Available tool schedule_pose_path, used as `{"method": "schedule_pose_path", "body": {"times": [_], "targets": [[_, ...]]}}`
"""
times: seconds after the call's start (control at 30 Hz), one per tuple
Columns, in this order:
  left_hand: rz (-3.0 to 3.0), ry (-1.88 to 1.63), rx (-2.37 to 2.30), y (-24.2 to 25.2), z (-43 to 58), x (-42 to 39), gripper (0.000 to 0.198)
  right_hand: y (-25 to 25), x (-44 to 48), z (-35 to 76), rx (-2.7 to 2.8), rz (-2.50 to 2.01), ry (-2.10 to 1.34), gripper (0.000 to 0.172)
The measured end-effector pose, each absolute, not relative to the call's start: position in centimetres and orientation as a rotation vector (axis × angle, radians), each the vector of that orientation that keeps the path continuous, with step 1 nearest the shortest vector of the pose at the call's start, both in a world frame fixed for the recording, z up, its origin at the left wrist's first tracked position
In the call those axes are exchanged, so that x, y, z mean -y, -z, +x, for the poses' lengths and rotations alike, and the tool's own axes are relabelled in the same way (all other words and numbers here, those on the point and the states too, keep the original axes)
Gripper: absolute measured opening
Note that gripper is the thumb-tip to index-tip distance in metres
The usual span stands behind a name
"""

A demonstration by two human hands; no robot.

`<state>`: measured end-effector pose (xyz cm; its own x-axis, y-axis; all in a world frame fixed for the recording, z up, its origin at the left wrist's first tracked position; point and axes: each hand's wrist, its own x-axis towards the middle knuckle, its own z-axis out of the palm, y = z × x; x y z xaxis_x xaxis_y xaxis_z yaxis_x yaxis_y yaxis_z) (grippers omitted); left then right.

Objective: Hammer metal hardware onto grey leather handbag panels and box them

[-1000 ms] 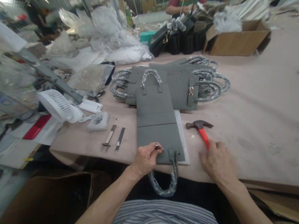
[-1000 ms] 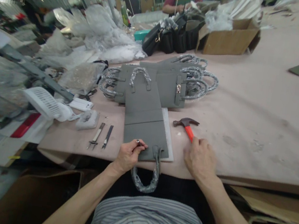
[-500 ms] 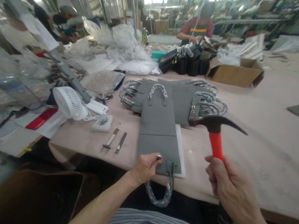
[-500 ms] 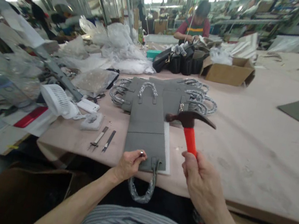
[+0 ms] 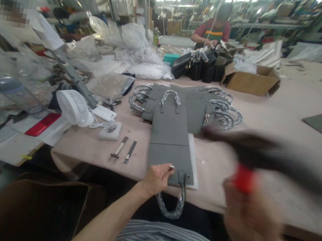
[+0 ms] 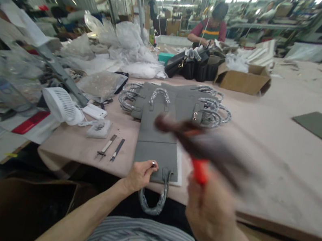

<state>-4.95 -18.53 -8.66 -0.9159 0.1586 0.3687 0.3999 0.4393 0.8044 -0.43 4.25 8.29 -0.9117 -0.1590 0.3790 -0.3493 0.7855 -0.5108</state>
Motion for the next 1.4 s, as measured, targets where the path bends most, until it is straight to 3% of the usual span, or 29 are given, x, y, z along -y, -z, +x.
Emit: {"method": "schedule_pose_path", "body": {"times": [0.13, 0.47, 0.6, 0.7, 0.87, 0.97, 1.03, 1.13, 1.3, 1.4], "targets": [[-0.521, 1.343, 2.502, 8.8, -4.9, 18.5, 0.015, -4.9, -4.7, -0.7, 2.945, 0.553, -0.695, 0.033], [-0.593, 1.254, 2.455, 8.6, -5.0, 18.4, 0.014, 3.0, -10.4, -6.5, 3.276, -0.048, -0.814, 0.032], [-0.573, 1.253, 2.479, 8.3, -4.9, 18.5, 0.015, 5.4, -9.7, -7.2, 3.114, 0.001, -0.419, 0.032], [-0.540, 1.305, 2.534, 7.9, -4.6, 18.6, 0.017, 5.8, -6.4, -6.2, 2.852, 0.235, -0.405, 0.041], [-0.361, 1.616, 2.558, 7.2, -4.8, 18.1, 0.015, 7.0, -0.5, -3.4, 2.853, 0.481, -0.533, 0.053], [0.220, 2.083, 2.180, 6.9, -6.4, 18.5, 0.027, 7.9, 0.5, -2.4, 2.879, 0.430, -0.530, 0.059], [0.608, 2.201, 1.865, 6.7, -7.8, 20.0, 0.036, 8.1, 0.4, -2.1, 2.894, 0.429, -0.561, 0.062], [0.740, 1.929, 2.077, 6.5, -9.5, 23.7, 0.031, 8.0, 0.2, -1.9, 2.902, 0.382, -0.598, 0.067], [0.613, 0.882, 2.793, 5.6, -10.1, 26.7, 0.017, 7.6, -0.5, -1.4, 2.958, 0.157, -0.705, 0.069], [0.609, 0.605, 2.993, 4.2, -9.4, 24.8, 0.024, 6.9, -2.8, -1.7, 2.963, 0.160, -0.860, 0.063]]}}
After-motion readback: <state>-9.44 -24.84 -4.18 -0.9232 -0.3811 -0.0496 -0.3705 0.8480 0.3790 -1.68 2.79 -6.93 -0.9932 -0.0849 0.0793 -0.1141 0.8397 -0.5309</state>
